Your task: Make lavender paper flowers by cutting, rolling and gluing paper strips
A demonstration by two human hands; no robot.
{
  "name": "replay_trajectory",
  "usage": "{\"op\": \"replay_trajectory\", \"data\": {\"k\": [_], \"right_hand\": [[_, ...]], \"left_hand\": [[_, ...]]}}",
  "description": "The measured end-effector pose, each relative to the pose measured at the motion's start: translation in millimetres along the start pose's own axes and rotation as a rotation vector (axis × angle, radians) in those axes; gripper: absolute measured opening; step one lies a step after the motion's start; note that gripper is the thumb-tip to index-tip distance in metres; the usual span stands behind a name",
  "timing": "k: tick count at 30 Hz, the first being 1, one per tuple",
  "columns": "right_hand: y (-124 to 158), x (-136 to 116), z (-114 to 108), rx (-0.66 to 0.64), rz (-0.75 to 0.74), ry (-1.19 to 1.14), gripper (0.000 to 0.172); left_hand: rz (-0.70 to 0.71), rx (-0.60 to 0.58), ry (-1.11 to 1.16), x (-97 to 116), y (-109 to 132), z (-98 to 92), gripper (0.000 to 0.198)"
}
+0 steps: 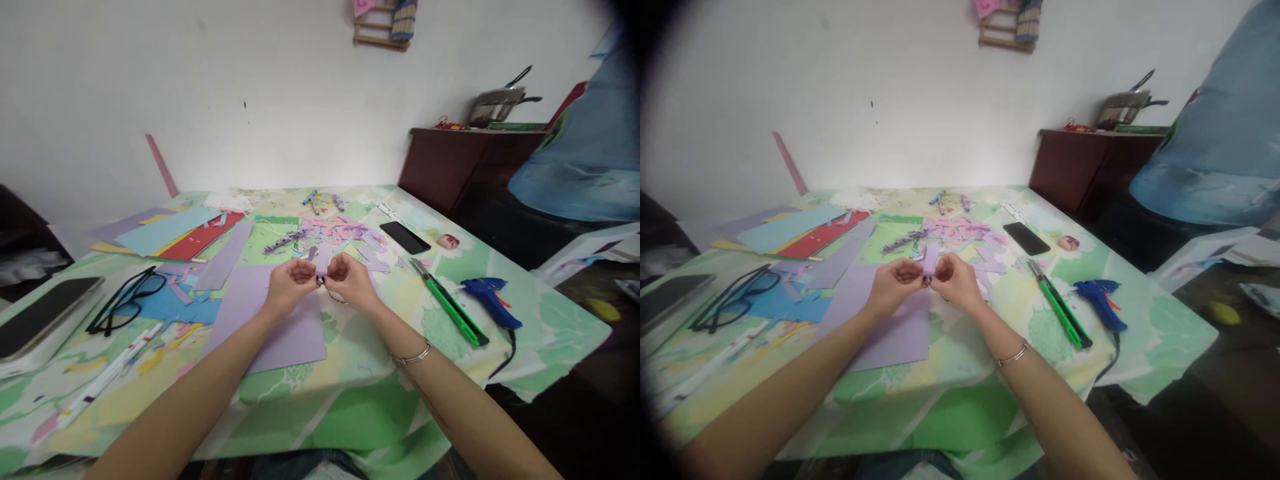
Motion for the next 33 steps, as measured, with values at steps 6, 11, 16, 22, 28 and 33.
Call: {"op": "replay_trajectory", "data": {"k": [6, 11, 16, 22, 28, 33], "right_hand": [[0, -2, -1, -0.023, -0.009, -0.005, 0.021], [-1, 0, -2, -0.017, -0.008, 0.073, 0.019], [-3, 0, -5, 0.056, 0.043, 0.283, 0.010], [-4, -4, -14, 0.114, 0.164, 0.714, 0.010], [-4, -7, -23, 0.002, 0.266, 0.959, 0.010], [3, -13, -20, 0.028, 0.287, 1.026, 0.026]], "left_hand": [[-0.030, 0.008, 0.032, 3, -2, -1.5, 0.023], [-0.051, 0.029, 0.043, 3, -4, -4.3, 0.026], [-0.075, 0.067, 0.060, 7, -8, -10.6, 0.035], [-0.076, 0.034, 0.150, 16, -8, -10.7, 0.028], [-0.080, -0.082, 0.220, 19, -2, -10.8, 0.010], [-0.128, -0.139, 0.237, 19, 0, -11.3, 0.009]]}}
Point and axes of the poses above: each hand's wrist, its own y-axis away from the middle knuckle, its own z-axis out of the palm, x = y × z, the point moved 1 cm from there along -y, towards the middle knuckle, and after that the axes turned 15 degrees about z, right-handed, at the moved point
